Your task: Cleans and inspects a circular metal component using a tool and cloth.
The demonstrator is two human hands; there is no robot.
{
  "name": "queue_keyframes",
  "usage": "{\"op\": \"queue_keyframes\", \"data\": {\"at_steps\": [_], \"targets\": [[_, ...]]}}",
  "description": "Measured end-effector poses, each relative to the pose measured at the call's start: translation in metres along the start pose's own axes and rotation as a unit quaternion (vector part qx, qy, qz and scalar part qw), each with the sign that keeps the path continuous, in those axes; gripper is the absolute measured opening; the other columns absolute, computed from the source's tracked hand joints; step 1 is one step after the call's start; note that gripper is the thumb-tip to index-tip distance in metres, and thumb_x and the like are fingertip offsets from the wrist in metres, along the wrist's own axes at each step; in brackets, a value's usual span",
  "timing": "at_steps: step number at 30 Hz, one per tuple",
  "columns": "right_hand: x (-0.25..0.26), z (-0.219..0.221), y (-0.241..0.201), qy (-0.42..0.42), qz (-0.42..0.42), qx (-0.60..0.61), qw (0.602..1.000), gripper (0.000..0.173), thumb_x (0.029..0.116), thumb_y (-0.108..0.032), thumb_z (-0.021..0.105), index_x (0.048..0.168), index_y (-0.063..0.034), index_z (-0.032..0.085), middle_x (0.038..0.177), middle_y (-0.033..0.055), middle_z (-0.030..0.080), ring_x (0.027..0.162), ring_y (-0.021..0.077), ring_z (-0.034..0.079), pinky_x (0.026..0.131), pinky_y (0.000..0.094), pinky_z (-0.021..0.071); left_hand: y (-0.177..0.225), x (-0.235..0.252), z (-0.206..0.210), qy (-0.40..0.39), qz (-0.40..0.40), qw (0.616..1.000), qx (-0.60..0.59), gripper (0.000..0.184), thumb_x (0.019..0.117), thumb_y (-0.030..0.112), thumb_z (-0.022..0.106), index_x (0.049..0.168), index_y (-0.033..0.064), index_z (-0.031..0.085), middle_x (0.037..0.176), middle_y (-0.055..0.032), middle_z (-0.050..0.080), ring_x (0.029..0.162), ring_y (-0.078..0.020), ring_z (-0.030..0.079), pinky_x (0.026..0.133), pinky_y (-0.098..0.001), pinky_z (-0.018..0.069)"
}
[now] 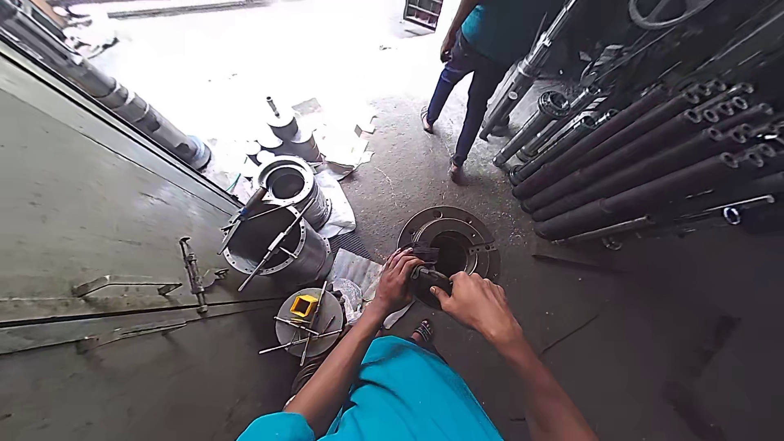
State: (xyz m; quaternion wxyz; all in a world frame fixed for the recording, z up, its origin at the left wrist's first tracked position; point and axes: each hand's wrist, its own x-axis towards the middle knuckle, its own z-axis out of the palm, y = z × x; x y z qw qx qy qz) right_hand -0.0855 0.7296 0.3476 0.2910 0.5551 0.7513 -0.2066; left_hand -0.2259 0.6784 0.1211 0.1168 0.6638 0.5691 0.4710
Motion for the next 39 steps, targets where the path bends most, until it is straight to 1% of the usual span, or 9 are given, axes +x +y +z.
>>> {"op": "queue_keyframes", "data": {"at_steps": [18,23,27,29,31,33,34,37,39], "targets": [[-0.004,-0.004,0.006,-0.011,-0.013,-0.022,1.0,0.062,0.0958,-0.068,0.051,0.109,-0.0097,0.071,0.101,0.0156,0.072,0.1,0.0354,0.069,0.081,0.0584,0.0523,-0.003,0.0,0.006,0.042,0.011,0.999,-0.007,0.029,0.0966,0.012,0.049,0.119,0.0099,0.068,0.119,-0.008,0.071,0.13,-0.0268,0.058,0.119,-0.0483,0.0376],[-0.007,0.0,0.008,-0.001,-0.007,0.0,1.0,0.061,0.0983,-0.064,0.05,0.108,-0.0077,0.07,0.101,0.0164,0.071,0.101,0.0357,0.069,0.082,0.0574,0.0526,-0.006,-0.002,0.005,0.026,0.016,0.999,-0.022,0.031,0.0948,0.008,0.051,0.12,0.0101,0.069,0.121,-0.0072,0.071,0.132,-0.0271,0.057,0.119,-0.0496,0.0366],[-0.016,-0.013,0.026,0.011,-0.01,0.019,1.0,0.061,0.0962,-0.067,0.052,0.11,-0.0112,0.072,0.1,0.0165,0.072,0.1,0.0377,0.069,0.08,0.061,0.0514,-0.002,0.004,-0.013,0.036,-0.01,0.998,-0.058,0.029,0.0957,0.002,0.053,0.119,0.006,0.07,0.123,-0.0107,0.071,0.131,-0.0296,0.059,0.118,-0.0497,0.0398],[-0.02,-0.015,0.041,0.024,-0.002,0.048,0.999,0.061,0.0963,-0.067,0.053,0.109,-0.0114,0.073,0.098,0.0165,0.072,0.098,0.038,0.069,0.08,0.0627,0.0507,-0.003,0.005,-0.028,0.101,-0.094,0.985,-0.1,0.026,0.0951,0.0,0.058,0.119,-0.0001,0.069,0.122,-0.0154,0.07,0.124,-0.0284,0.063,0.11,-0.0475,0.0487],[-0.017,-0.013,0.053,0.032,0.015,0.072,0.997,0.061,0.0965,-0.068,0.052,0.104,-0.0111,0.073,0.094,0.0147,0.073,0.094,0.0356,0.07,0.08,0.0615,0.0507,-0.01,0.008,-0.046,0.166,-0.193,0.957,-0.142,0.033,0.094,0.003,0.057,0.127,0.0005,0.063,0.116,-0.0109,0.071,0.1,-0.0177,0.069,0.089,-0.0404,0.0586],[-0.011,-0.011,0.057,0.02,0.032,0.088,0.995,0.061,0.0965,-0.069,0.052,0.103,-0.0108,0.072,0.093,0.0128,0.074,0.092,0.0334,0.071,0.081,0.0602,0.0515,-0.015,0.013,-0.058,0.208,-0.239,0.931,-0.184,0.037,0.096,0.007,0.054,0.132,0.0027,0.058,0.103,-0.0058,0.07,0.081,-0.0109,0.067,0.074,-0.0345,0.0584],[-0.008,-0.011,0.055,0.015,0.034,0.093,0.995,0.062,0.0964,-0.069,0.052,0.104,-0.0107,0.072,0.092,0.0121,0.074,0.092,0.0326,0.071,0.082,0.0596,0.0516,-0.015,0.016,-0.062,0.214,-0.238,0.926,-0.199,0.037,0.0966,0.008,0.053,0.133,0.0032,0.057,0.101,-0.0045,0.07,0.077,-0.0095,0.066,0.071,-0.0326,0.0581],[0.0,-0.01,0.044,0.004,0.029,0.079,0.996,0.063,0.0962,-0.069,0.052,0.107,-0.0107,0.072,0.094,0.0122,0.074,0.093,0.0325,0.071,0.084,0.0595,0.0515,0.003,0.024,-0.068,0.141,-0.182,0.95,-0.213,0.039,0.0966,0.009,0.055,0.135,0.0031,0.057,0.115,-0.0083,0.07,0.09,-0.0138,0.069,0.079,-0.0378,0.0602],[0.002,-0.014,0.036,-0.001,0.028,0.055,0.998,0.062,0.0962,-0.068,0.053,0.105,-0.0094,0.071,0.096,0.0145,0.072,0.096,0.0345,0.069,0.083,0.0598,0.0507,0.014,0.027,-0.059,0.064,-0.106,0.972,-0.202,0.04,0.0938,0.005,0.057,0.134,0.0012,0.06,0.128,-0.0122,0.067,0.11,-0.0199,0.067,0.093,-0.0432,0.0588]]}}
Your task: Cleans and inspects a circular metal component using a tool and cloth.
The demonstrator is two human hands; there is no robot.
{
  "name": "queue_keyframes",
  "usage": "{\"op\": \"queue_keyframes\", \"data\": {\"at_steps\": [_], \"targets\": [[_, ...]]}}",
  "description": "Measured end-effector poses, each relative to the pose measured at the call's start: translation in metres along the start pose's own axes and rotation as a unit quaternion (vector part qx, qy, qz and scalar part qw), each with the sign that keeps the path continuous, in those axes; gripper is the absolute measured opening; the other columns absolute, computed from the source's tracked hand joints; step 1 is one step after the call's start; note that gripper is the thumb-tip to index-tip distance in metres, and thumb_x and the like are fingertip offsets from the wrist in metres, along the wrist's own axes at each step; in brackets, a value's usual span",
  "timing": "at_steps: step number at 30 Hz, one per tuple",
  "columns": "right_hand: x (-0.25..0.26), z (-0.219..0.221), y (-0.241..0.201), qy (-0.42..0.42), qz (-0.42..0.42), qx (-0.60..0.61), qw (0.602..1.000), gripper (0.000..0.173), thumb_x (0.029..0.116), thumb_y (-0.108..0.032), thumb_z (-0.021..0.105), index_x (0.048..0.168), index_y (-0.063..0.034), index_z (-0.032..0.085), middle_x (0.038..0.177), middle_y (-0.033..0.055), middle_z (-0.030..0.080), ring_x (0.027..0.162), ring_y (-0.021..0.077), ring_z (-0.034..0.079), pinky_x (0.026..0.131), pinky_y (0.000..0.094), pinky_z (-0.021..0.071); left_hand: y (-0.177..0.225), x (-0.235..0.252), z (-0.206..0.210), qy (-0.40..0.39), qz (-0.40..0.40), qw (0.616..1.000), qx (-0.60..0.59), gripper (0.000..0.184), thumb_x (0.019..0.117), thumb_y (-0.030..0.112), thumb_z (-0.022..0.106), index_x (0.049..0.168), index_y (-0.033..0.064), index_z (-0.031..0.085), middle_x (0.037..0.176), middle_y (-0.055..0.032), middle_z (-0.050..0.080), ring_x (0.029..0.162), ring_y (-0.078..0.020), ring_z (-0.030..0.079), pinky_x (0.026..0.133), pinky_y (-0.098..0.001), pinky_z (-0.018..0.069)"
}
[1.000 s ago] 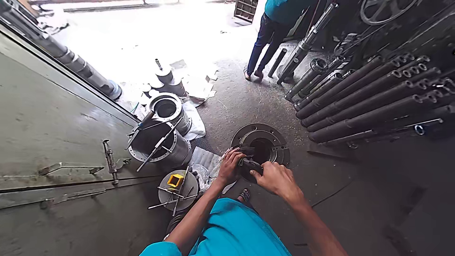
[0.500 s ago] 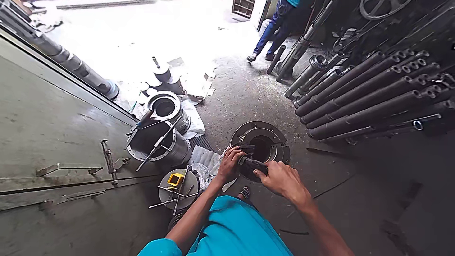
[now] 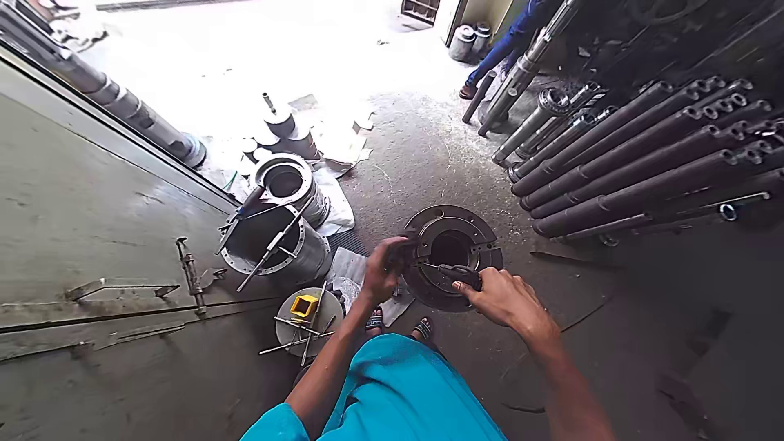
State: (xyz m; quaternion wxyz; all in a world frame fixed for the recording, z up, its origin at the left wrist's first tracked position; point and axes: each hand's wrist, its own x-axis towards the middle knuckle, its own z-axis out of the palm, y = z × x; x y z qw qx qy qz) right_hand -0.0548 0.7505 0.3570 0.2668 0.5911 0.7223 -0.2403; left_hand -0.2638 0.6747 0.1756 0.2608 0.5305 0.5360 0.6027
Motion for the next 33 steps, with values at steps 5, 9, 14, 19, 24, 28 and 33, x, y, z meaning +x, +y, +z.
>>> {"op": "queue_keyframes", "data": {"at_steps": [5,9,14,19,24,28,33], "targets": [[0.004,-0.015,-0.013,-0.005,0.002,-0.058,0.998,0.064,0.0957,-0.068,0.054,0.101,-0.0063,0.069,0.1,0.0184,0.07,0.101,0.0382,0.067,0.082,0.0613,0.0494,-0.024,-0.011,0.047,-0.14,0.122,0.975,0.12,0.047,0.0839,0.0,0.063,0.131,0.001,0.063,0.135,-0.0131,0.066,0.14,-0.0297,0.051,0.124,-0.0518,0.0312],[0.005,-0.019,-0.019,-0.007,0.002,-0.089,0.996,0.064,0.0959,-0.068,0.052,0.105,-0.0073,0.069,0.102,0.0178,0.07,0.103,0.0368,0.068,0.083,0.0604,0.0502,-0.034,-0.014,0.06,-0.106,0.131,0.966,0.196,0.043,0.0877,0.011,0.06,0.13,0.0065,0.065,0.132,-0.0081,0.068,0.138,-0.0251,0.054,0.123,-0.0485,0.0326],[0.006,-0.021,-0.022,0.0,-0.011,-0.108,0.994,0.062,0.0957,-0.068,0.052,0.101,-0.0085,0.07,0.098,0.0159,0.071,0.099,0.0354,0.069,0.08,0.0587,0.0512,-0.031,-0.014,0.064,-0.079,0.13,0.964,0.218,0.041,0.0859,0.014,0.062,0.126,0.0088,0.067,0.127,-0.0067,0.071,0.135,-0.0257,0.056,0.12,-0.0477,0.0368],[0.0,-0.029,-0.033,0.006,-0.026,-0.151,0.988,0.062,0.0941,-0.069,0.053,0.099,-0.0088,0.07,0.096,0.0155,0.07,0.097,0.0357,0.068,0.077,0.0582,0.0508,-0.031,-0.015,0.065,-0.06,0.121,0.965,0.224,0.04,0.0874,0.017,0.06,0.126,0.0081,0.067,0.126,-0.0081,0.071,0.134,-0.0275,0.056,0.118,-0.0466,0.0388],[0.001,-0.026,-0.03,-0.009,-0.016,-0.15,0.988,0.066,0.0943,-0.069,0.052,0.104,-0.007,0.069,0.102,0.0177,0.07,0.101,0.0373,0.068,0.08,0.0594,0.0513,-0.033,-0.015,0.066,-0.06,0.125,0.964,0.228,0.037,0.0901,0.018,0.058,0.126,0.0104,0.067,0.125,-0.0068,0.071,0.135,-0.0268,0.055,0.118,-0.0461,0.0379],[-0.001,-0.03,-0.028,-0.008,0.001,-0.144,0.989,0.064,0.0948,-0.069,0.052,0.098,-0.0066,0.068,0.097,0.0175,0.069,0.098,0.0372,0.068,0.079,0.0593,0.0506,-0.032,-0.015,0.065,-0.067,0.125,0.961,0.236,0.037,0.091,0.016,0.055,0.126,0.0132,0.068,0.126,-0.004,0.071,0.136,-0.0248,0.055,0.119,-0.0453,0.0369],[0.005,-0.026,-0.025,-0.011,-0.019,-0.142,0.99,0.067,0.0936,-0.07,0.054,0.111,-0.0074,0.069,0.105,0.0182,0.071,0.103,0.0382,0.068,0.083,0.0613,0.0509,-0.032,-0.014,0.066,-0.062,0.123,0.965,0.222,0.038,0.0889,0.016,0.058,0.125,0.011,0.068,0.125,-0.0066,0.071,0.134,-0.0275,0.056,0.117,-0.0468,0.0391]]}}
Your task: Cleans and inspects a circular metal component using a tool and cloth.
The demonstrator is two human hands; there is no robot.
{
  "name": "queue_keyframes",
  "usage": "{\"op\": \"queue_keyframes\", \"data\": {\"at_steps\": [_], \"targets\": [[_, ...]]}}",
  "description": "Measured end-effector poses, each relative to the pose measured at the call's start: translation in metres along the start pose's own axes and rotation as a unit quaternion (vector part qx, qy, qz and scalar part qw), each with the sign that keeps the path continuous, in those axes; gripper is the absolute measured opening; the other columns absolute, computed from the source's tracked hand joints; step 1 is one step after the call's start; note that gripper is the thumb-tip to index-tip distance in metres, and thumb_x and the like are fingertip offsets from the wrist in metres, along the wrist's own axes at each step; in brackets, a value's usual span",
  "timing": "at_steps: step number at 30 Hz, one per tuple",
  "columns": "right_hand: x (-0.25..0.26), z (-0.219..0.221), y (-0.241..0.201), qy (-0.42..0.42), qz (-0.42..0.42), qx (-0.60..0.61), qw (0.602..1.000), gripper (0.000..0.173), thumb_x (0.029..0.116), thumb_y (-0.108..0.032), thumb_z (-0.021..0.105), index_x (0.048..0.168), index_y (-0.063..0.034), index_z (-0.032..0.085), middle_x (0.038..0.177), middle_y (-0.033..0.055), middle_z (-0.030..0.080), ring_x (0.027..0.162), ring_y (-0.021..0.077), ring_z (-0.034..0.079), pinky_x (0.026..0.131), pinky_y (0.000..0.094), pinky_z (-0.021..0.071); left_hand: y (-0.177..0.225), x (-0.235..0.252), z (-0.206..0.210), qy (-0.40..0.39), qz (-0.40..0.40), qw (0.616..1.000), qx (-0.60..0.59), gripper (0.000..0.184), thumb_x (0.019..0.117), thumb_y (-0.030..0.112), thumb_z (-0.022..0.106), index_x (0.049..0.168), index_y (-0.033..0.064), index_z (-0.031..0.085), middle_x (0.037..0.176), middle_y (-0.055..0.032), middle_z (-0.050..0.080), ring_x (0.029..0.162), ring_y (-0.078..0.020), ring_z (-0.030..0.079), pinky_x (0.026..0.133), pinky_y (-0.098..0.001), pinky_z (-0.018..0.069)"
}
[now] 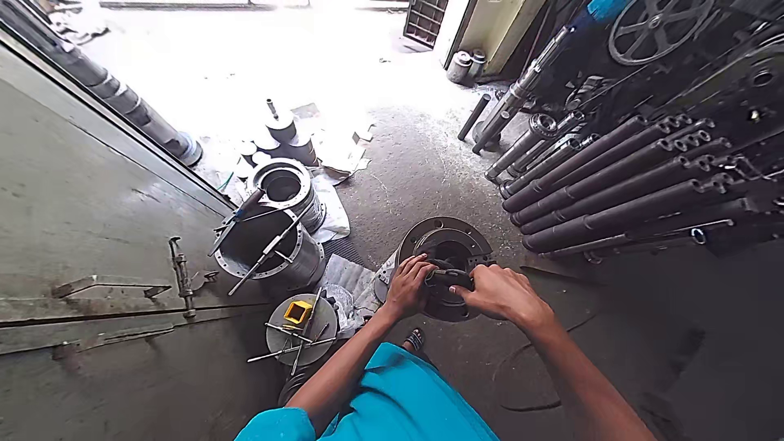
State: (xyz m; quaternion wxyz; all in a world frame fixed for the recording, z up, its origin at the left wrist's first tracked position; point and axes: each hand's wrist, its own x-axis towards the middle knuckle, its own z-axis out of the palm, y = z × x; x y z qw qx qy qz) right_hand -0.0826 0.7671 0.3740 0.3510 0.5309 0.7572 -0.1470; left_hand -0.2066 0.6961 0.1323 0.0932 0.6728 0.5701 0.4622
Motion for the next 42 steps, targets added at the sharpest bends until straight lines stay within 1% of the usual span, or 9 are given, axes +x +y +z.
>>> {"op": "queue_keyframes", "data": {"at_steps": [4,11,28,30,32,35,37,40,42], "targets": [[-0.002,-0.003,0.002,-0.007,0.015,0.012,1.0,0.066,0.094,-0.069,0.054,0.102,-0.0061,0.069,0.1,0.0182,0.07,0.1,0.0376,0.068,0.081,0.0606,0.0507,0.0,0.0,-0.001,-0.003,0.004,1.0,0.005,0.037,0.0903,0.017,0.056,0.125,0.0126,0.068,0.126,-0.0055,0.071,0.135,-0.0271,0.055,0.117,-0.0466,0.039],[0.001,-0.002,-0.008,-0.003,0.007,-0.014,1.0,0.067,0.0936,-0.07,0.053,0.109,-0.0067,0.07,0.105,0.0185,0.071,0.103,0.0382,0.068,0.083,0.0609,0.0512,0.001,0.0,-0.001,-0.004,0.002,1.0,0.01,0.037,0.0902,0.016,0.055,0.124,0.0103,0.068,0.126,-0.0071,0.071,0.134,-0.0277,0.056,0.116,-0.0467,0.0399],[-0.002,-0.002,-0.01,0.004,0.015,-0.006,1.0,0.063,0.0944,-0.067,0.054,0.1,-0.0064,0.069,0.099,0.0177,0.07,0.1,0.0369,0.068,0.081,0.06,0.051,0.0,-0.001,0.001,0.004,0.003,1.0,0.005,0.04,0.09,0.016,0.057,0.128,0.0117,0.066,0.129,-0.007,0.069,0.135,-0.0279,0.055,0.116,-0.0472,0.041],[-0.004,-0.005,-0.008,0.006,0.007,-0.011,1.0,0.064,0.094,-0.068,0.054,0.101,-0.0069,0.07,0.1,0.018,0.07,0.101,0.0378,0.068,0.081,0.0608,0.0503,-0.002,-0.001,0.001,0.003,0.005,1.0,-0.01,0.039,0.0901,0.013,0.056,0.128,0.0107,0.066,0.129,-0.0078,0.069,0.134,-0.0282,0.056,0.115,-0.0468,0.0415],[-0.005,-0.006,0.004,0.003,0.005,-0.008,1.0,0.066,0.0929,-0.071,0.055,0.1,-0.0066,0.069,0.099,0.0188,0.07,0.101,0.0392,0.067,0.081,0.0621,0.0502,-0.002,0.0,-0.007,0.003,-0.021,0.995,-0.094,0.037,0.092,0.007,0.055,0.127,0.0075,0.067,0.131,-0.0101,0.067,0.135,-0.0275,0.055,0.116,-0.046,0.0419],[-0.004,-0.004,0.028,0.007,0.012,0.049,0.999,0.066,0.0929,-0.07,0.057,0.103,-0.0069,0.071,0.099,0.0184,0.071,0.099,0.0395,0.068,0.084,0.0645,0.0493,-0.002,0.0,-0.032,0.131,-0.173,0.948,-0.231,0.036,0.0942,0.002,0.052,0.127,-0.0086,0.061,0.125,-0.0193,0.068,0.121,-0.0251,0.064,0.107,-0.0451,0.0513],[-0.003,0.0,0.038,0.009,0.024,0.085,0.996,0.064,0.0936,-0.069,0.058,0.107,-0.0081,0.072,0.098,0.0157,0.073,0.096,0.0363,0.069,0.085,0.0636,0.0498,-0.007,0.002,-0.05,0.205,-0.274,0.905,-0.254,0.038,0.0988,0.009,0.049,0.133,-0.0057,0.056,0.116,-0.0148,0.069,0.106,-0.0176,0.068,0.096,-0.0407,0.0565],[0.005,0.007,0.043,0.007,0.029,0.117,0.993,0.062,0.0944,-0.068,0.058,0.108,-0.0086,0.071,0.094,0.0129,0.074,0.09,0.0324,0.071,0.085,0.0607,0.0522,-0.008,0.012,-0.065,0.248,-0.28,0.872,-0.315,0.032,0.1035,0.009,0.047,0.133,0.0016,0.056,0.109,-0.0065,0.07,0.095,-0.0122,0.069,0.086,-0.0367,0.059],[0.008,0.011,0.041,0.002,0.029,0.116,0.993,0.062,0.0944,-0.068,0.058,0.107,-0.0083,0.071,0.093,0.0128,0.074,0.089,0.0318,0.071,0.084,0.0602,0.0522,-0.002,0.016,-0.067,0.241,-0.251,0.878,-0.329,0.031,0.1031,0.008,0.047,0.131,0.0026,0.057,0.107,-0.0047,0.07,0.093,-0.0112,0.068,0.084,-0.0361,0.0589]]}}
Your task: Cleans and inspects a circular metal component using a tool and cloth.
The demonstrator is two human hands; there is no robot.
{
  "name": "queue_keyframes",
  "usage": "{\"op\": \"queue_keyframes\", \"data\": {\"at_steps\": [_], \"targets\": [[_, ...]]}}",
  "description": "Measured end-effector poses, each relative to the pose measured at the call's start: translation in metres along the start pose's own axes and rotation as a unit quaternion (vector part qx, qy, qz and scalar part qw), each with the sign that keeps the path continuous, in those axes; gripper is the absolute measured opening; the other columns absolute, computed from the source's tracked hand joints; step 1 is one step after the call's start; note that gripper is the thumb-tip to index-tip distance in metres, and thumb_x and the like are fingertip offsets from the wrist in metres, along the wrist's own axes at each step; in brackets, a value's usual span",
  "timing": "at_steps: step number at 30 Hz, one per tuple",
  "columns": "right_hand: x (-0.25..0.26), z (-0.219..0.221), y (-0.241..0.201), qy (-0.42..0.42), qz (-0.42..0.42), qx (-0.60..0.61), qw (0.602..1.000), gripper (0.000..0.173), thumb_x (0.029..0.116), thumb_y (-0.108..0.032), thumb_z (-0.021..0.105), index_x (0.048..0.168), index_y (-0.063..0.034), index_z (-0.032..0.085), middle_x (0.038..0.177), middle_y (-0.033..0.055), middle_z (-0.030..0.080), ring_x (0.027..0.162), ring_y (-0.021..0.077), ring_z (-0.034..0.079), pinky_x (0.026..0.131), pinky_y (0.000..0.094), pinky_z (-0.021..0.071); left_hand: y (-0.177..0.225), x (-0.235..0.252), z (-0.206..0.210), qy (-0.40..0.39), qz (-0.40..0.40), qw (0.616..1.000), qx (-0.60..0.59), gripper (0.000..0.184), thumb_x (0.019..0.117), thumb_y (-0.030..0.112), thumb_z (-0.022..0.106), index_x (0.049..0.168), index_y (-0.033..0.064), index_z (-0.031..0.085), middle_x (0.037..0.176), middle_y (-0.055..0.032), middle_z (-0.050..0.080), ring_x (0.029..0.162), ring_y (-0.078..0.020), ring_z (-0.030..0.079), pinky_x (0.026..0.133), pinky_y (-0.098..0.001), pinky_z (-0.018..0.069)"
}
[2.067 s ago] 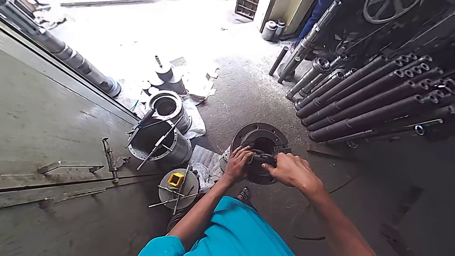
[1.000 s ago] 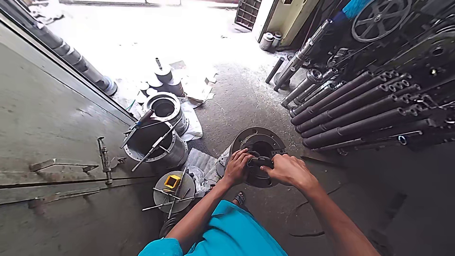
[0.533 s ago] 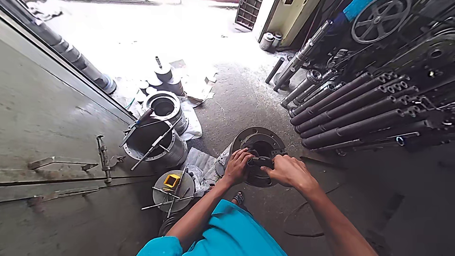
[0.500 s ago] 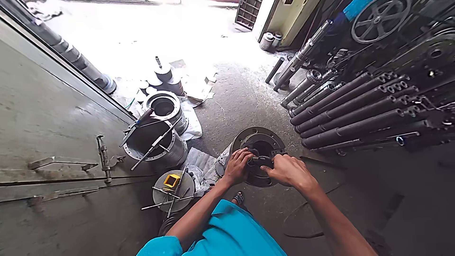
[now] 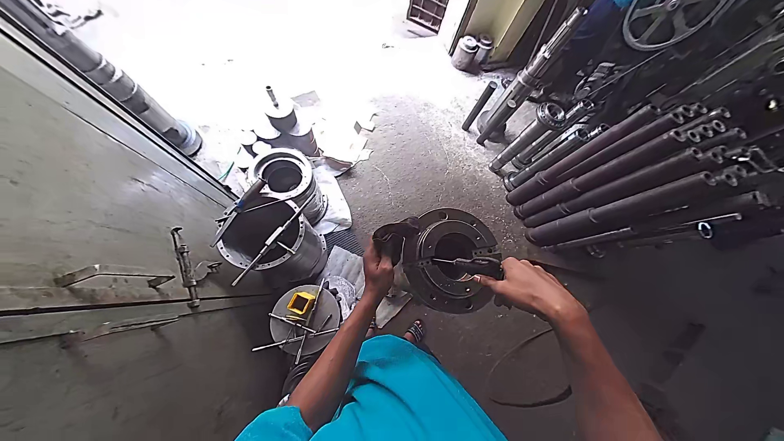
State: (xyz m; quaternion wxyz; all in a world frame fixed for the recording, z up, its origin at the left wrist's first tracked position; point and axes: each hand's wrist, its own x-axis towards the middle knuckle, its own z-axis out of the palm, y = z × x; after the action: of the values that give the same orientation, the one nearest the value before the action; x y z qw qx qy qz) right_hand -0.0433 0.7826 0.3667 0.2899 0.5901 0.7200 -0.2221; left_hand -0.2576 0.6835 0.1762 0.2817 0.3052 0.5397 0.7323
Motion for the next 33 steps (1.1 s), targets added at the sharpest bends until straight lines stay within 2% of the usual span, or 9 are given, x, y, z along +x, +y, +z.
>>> {"op": "queue_keyframes", "data": {"at_steps": [2,4,6,8,10,23,27,30,33], "targets": [[0.002,0.002,-0.004,-0.007,0.001,-0.019,1.0,0.063,0.0937,-0.069,0.058,0.101,-0.0071,0.07,0.092,0.0147,0.072,0.091,0.034,0.07,0.083,0.0617,0.051,0.003,-0.001,0.007,-0.064,0.046,0.997,0.018,0.033,0.1005,0.007,0.049,0.132,0.0009,0.057,0.117,-0.0066,0.069,0.103,-0.0128,0.068,0.091,-0.038,0.0586],[0.004,0.0,-0.006,-0.01,0.001,-0.036,0.999,0.064,0.0931,-0.07,0.057,0.097,-0.0073,0.07,0.092,0.0149,0.072,0.091,0.0346,0.07,0.082,0.0621,0.051,-0.003,-0.004,0.016,-0.174,0.113,0.977,0.05,0.036,0.0956,0.005,0.054,0.131,-0.0037,0.06,0.132,-0.0142,0.065,0.123,-0.0222,0.062,0.106,-0.0446,0.0527],[0.004,-0.001,-0.007,-0.012,-0.005,-0.052,0.999,0.063,0.0932,-0.07,0.057,0.097,-0.0082,0.07,0.091,0.014,0.072,0.091,0.0341,0.07,0.081,0.061,0.0515,-0.018,-0.011,0.026,-0.287,0.158,0.936,0.125,0.039,0.0897,0.003,0.058,0.128,-0.0019,0.064,0.137,-0.0166,0.063,0.136,-0.0285,0.054,0.115,-0.0477,0.0451],[0.003,-0.002,-0.013,-0.016,-0.009,-0.058,0.998,0.064,0.0936,-0.069,0.057,0.102,-0.0073,0.07,0.096,0.016,0.071,0.096,0.0363,0.068,0.083,0.0616,0.0507,-0.033,-0.017,0.034,-0.342,0.207,0.886,0.234,0.039,0.0914,0.004,0.057,0.13,0.0024,0.065,0.135,-0.0126,0.066,0.139,-0.028,0.052,0.12,-0.045,0.0383],[0.0,-0.002,-0.017,-0.011,-0.005,-0.061,0.998,0.064,0.0936,-0.069,0.057,0.103,-0.0071,0.07,0.098,0.0169,0.071,0.098,0.0367,0.068,0.084,0.0619,0.0502,-0.04,-0.02,0.039,-0.333,0.241,0.865,0.289,0.039,0.0915,0.006,0.054,0.129,0.0051,0.065,0.13,-0.0087,0.069,0.137,-0.0258,0.054,0.121,-0.044,0.0368],[0.001,-0.004,-0.015,0.003,0.021,-0.071,0.997,0.066,0.0931,-0.07,0.057,0.101,-0.0053,0.069,0.1,0.0192,0.07,0.1,0.0382,0.068,0.083,0.0619,0.0495,-0.04,-0.025,0.044,-0.275,0.269,0.871,0.306,0.038,0.0938,0.01,0.05,0.127,0.0061,0.067,0.124,-0.0095,0.071,0.131,-0.0264,0.06,0.117,-0.0435,0.0419],[0.008,-0.001,-0.006,0.003,0.023,-0.047,0.999,0.065,0.0932,-0.069,0.058,0.106,-0.0068,0.07,0.102,0.0179,0.071,0.102,0.0376,0.068,0.085,0.0618,0.0499,-0.043,-0.026,0.045,-0.264,0.273,0.87,0.313,0.038,0.0932,0.011,0.05,0.126,0.0067,0.067,0.124,-0.0089,0.072,0.13,-0.0258,0.06,0.116,-0.0432,0.0426],[0.01,0.003,-0.002,0.002,0.023,-0.038,0.999,0.064,0.0936,-0.07,0.057,0.105,-0.0078,0.071,0.1,0.0168,0.072,0.099,0.0365,0.069,0.085,0.0613,0.0505,-0.044,-0.026,0.045,-0.26,0.276,0.871,0.314,0.037,0.0931,0.011,0.05,0.126,0.0069,0.068,0.124,-0.0085,0.072,0.13,-0.0257,0.061,0.116,-0.0428,0.043],[0.008,0.002,-0.002,0.0,0.03,-0.026,0.999,0.065,0.0938,-0.069,0.058,0.109,-0.0065,0.07,0.105,0.0184,0.071,0.103,0.0375,0.068,0.087,0.062,0.0499,-0.045,-0.026,0.045,-0.259,0.282,0.87,0.311,0.037,0.0936,0.011,0.049,0.125,0.0063,0.068,0.123,-0.0086,0.072,0.13,-0.0257,0.061,0.116,-0.0423,0.0428]]}}
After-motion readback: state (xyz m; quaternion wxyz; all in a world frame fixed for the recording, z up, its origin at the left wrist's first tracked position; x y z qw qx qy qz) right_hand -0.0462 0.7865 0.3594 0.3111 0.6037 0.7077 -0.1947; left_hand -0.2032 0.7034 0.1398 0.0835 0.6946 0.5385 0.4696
